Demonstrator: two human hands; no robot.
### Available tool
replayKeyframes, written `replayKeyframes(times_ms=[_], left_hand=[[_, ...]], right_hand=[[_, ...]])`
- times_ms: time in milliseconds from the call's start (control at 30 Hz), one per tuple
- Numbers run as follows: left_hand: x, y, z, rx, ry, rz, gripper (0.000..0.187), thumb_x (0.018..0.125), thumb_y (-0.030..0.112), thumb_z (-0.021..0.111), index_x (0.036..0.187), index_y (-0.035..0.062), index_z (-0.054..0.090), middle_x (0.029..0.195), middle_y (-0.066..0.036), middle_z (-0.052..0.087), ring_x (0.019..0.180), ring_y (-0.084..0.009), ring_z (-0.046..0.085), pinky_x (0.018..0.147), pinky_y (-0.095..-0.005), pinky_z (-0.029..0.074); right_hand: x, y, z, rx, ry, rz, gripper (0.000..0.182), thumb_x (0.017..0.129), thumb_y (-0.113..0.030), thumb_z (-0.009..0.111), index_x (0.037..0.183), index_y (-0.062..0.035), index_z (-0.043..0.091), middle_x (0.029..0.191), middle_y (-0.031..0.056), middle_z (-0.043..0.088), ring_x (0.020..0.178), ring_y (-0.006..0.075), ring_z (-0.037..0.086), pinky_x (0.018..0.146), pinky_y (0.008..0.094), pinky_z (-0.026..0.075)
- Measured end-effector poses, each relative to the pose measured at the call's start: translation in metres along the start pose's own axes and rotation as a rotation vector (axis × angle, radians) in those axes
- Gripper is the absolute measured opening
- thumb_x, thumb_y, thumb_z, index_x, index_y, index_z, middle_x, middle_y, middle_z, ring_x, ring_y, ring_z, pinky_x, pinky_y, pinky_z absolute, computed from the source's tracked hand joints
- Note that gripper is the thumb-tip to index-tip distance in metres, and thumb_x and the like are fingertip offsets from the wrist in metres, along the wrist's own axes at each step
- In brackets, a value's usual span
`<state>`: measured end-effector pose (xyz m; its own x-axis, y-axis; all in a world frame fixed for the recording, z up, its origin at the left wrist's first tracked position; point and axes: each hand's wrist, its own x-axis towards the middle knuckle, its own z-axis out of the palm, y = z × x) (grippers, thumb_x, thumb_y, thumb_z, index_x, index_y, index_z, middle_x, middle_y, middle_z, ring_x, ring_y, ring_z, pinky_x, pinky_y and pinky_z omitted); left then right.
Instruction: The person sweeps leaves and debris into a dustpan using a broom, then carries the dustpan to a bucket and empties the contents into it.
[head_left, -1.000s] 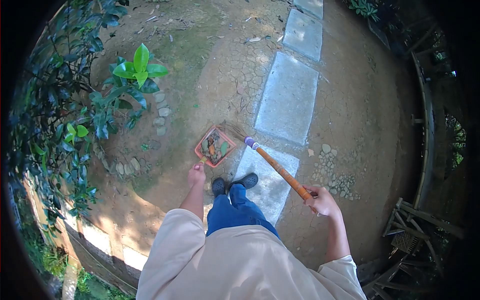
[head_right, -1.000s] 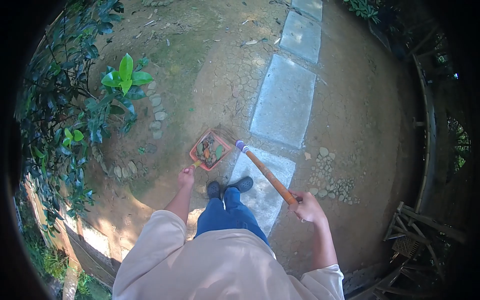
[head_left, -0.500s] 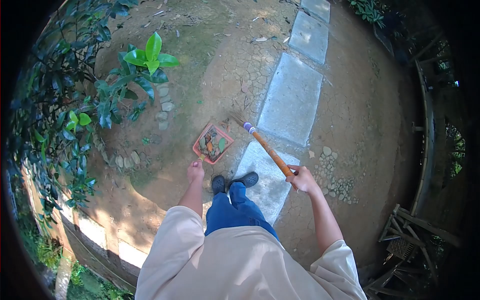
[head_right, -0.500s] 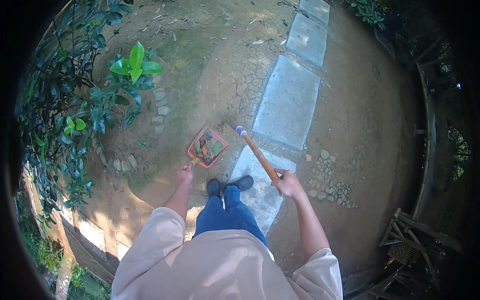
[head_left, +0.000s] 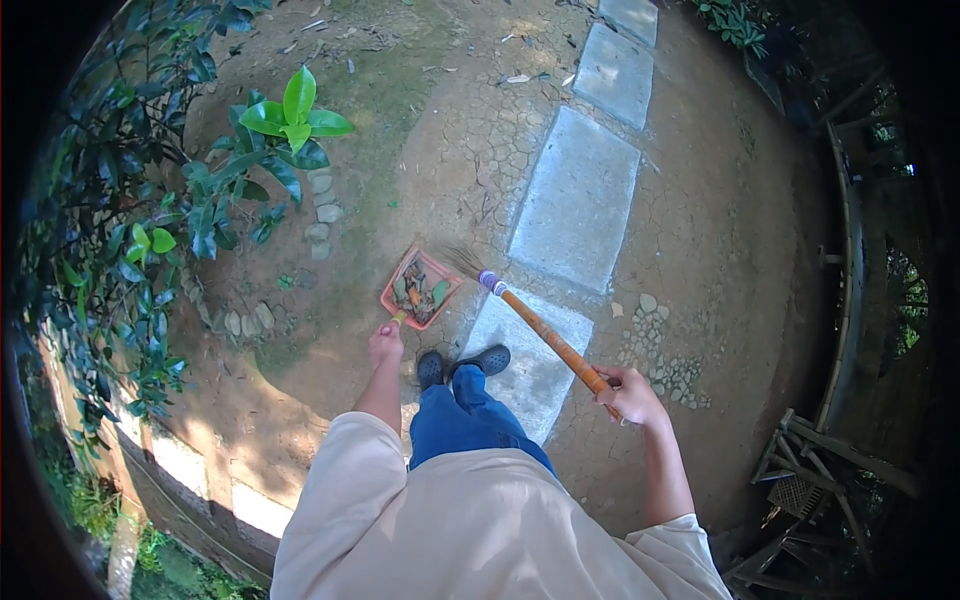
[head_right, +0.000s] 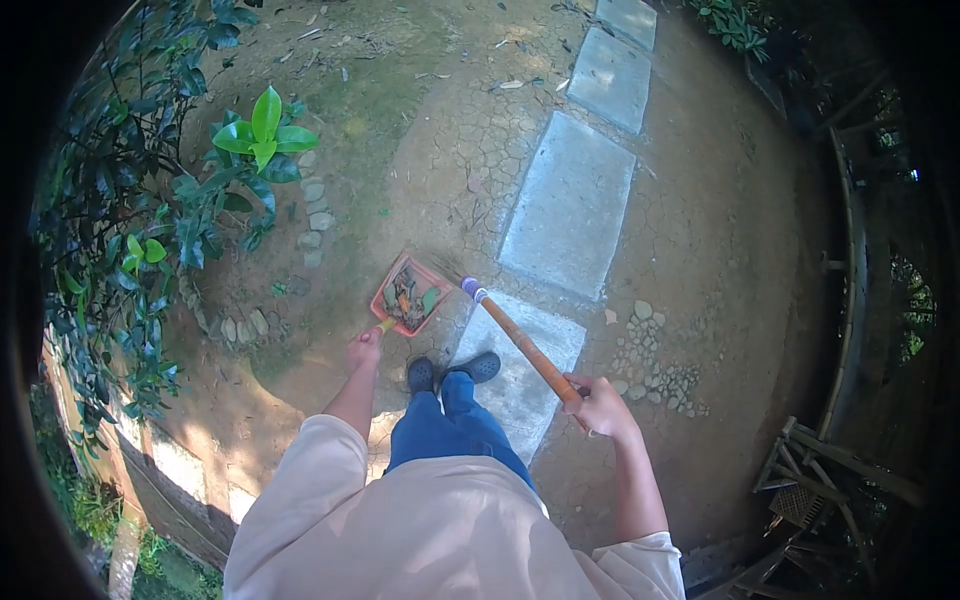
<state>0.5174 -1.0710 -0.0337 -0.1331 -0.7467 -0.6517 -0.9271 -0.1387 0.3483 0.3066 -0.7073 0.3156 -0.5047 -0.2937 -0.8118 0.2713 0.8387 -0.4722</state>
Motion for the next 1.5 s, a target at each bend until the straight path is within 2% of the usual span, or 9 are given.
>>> replayKeyframes(times_ms=[333, 533, 633, 800, 1033, 1133, 1233, 1333, 1500], left_hand=[[0.000, 0.002, 0.006, -0.032, 0.137, 0.050, 0.044, 0.084, 0.054, 0.061, 0.103, 0.0163, 0.072, 0.104, -0.016, 0.070, 0.102, -0.0366, 0.065, 0.088, -0.0461, 0.050], [0.008, 0.029, 0.016, -0.167, 0.053, 0.016, 0.043, 0.082, 0.050, 0.068, 0.104, 0.0129, 0.072, 0.103, -0.016, 0.071, 0.099, -0.0324, 0.067, 0.086, -0.0416, 0.050], [0.006, 0.051, 0.020, -0.214, 0.137, 0.042, 0.042, 0.082, 0.046, 0.071, 0.105, 0.0105, 0.072, 0.103, -0.015, 0.071, 0.097, -0.0305, 0.067, 0.085, -0.0405, 0.049], [-0.016, 0.107, 0.006, -0.234, 0.058, 0.004, 0.042, 0.081, 0.042, 0.073, 0.107, 0.0089, 0.071, 0.102, -0.013, 0.071, 0.095, -0.0275, 0.066, 0.085, -0.0391, 0.048], [-0.002, 0.142, 0.016, -0.355, 0.008, 0.022, 0.037, 0.082, 0.037, 0.074, 0.102, 0.0056, 0.071, 0.100, -0.015, 0.070, 0.092, -0.0275, 0.065, 0.084, -0.0395, 0.046], [-0.002, 0.161, 0.013, -0.322, 0.064, -0.028, 0.024, 0.082, 0.025, 0.072, 0.094, 0.0037, 0.072, 0.089, -0.007, 0.070, 0.083, -0.0145, 0.061, 0.080, -0.0334, 0.047], [0.012, 0.165, 0.014, -0.282, 0.063, 0.074, 0.037, 0.084, 0.037, 0.070, 0.098, 0.0022, 0.069, 0.095, -0.017, 0.069, 0.092, -0.0301, 0.064, 0.086, -0.0411, 0.046], [0.021, 0.171, 0.015, -0.355, 0.053, 0.043, 0.036, 0.086, 0.038, 0.067, 0.100, 0.0044, 0.069, 0.099, -0.019, 0.069, 0.094, -0.0334, 0.064, 0.086, -0.0425, 0.046], [0.032, 0.180, 0.015, -0.191, 0.061, 0.041, 0.037, 0.087, 0.043, 0.065, 0.101, 0.0086, 0.069, 0.103, -0.019, 0.068, 0.097, -0.0354, 0.064, 0.085, -0.0439, 0.046]], right_hand=[[0.010, 0.011, -0.016, 0.123, 0.078, -0.011, 0.066, 0.070, -0.004, 0.068, 0.135, 0.0037, 0.055, 0.077, 0.0086, 0.064, 0.048, 0.0124, 0.053, 0.044, 0.0285, 0.041], [0.023, 0.021, -0.033, 0.145, 0.122, -0.025, 0.066, 0.070, -0.003, 0.067, 0.135, 0.0057, 0.054, 0.075, 0.0085, 0.063, 0.048, 0.0125, 0.052, 0.044, 0.0286, 0.041], [0.039, 0.031, -0.044, 0.148, 0.138, -0.047, 0.069, 0.069, -0.009, 0.068, 0.135, 0.0071, 0.053, 0.079, 0.0156, 0.068, 0.047, 0.0142, 0.058, 0.044, 0.0299, 0.045], [0.056, 0.023, -0.058, 0.160, 0.178, -0.045, 0.067, 0.071, -0.007, 0.068, 0.134, 0.0075, 0.054, 0.077, 0.0139, 0.067, 0.047, 0.0145, 0.057, 0.046, 0.0306, 0.045], [0.086, 0.005, -0.072, 0.182, 0.212, -0.071, 0.065, 0.071, -0.006, 0.068, 0.133, 0.0081, 0.054, 0.073, 0.0119, 0.065, 0.048, 0.0139, 0.056, 0.046, 0.0310, 0.045], [0.099, 0.000, -0.077, 0.199, 0.213, -0.070, 0.065, 0.072, -0.006, 0.068, 0.134, 0.0079, 0.054, 0.071, 0.0114, 0.064, 0.048, 0.0143, 0.056, 0.046, 0.0306, 0.045], [0.113, -0.012, -0.084, 0.198, 0.222, -0.053, 0.065, 0.072, -0.006, 0.068, 0.134, 0.0074, 0.054, 0.070, 0.0116, 0.064, 0.048, 0.0148, 0.056, 0.046, 0.0305, 0.046], [0.120, -0.026, -0.088, 0.198, 0.229, -0.022, 0.065, 0.072, -0.006, 0.067, 0.134, 0.0072, 0.054, 0.070, 0.0119, 0.065, 0.049, 0.0151, 0.057, 0.047, 0.0308, 0.046], [0.144, -0.051, -0.093, 0.115, 0.236, 0.017, 0.064, 0.072, -0.008, 0.068, 0.134, 0.0043, 0.056, 0.071, 0.0127, 0.067, 0.050, 0.0165, 0.060, 0.050, 0.0324, 0.048]])
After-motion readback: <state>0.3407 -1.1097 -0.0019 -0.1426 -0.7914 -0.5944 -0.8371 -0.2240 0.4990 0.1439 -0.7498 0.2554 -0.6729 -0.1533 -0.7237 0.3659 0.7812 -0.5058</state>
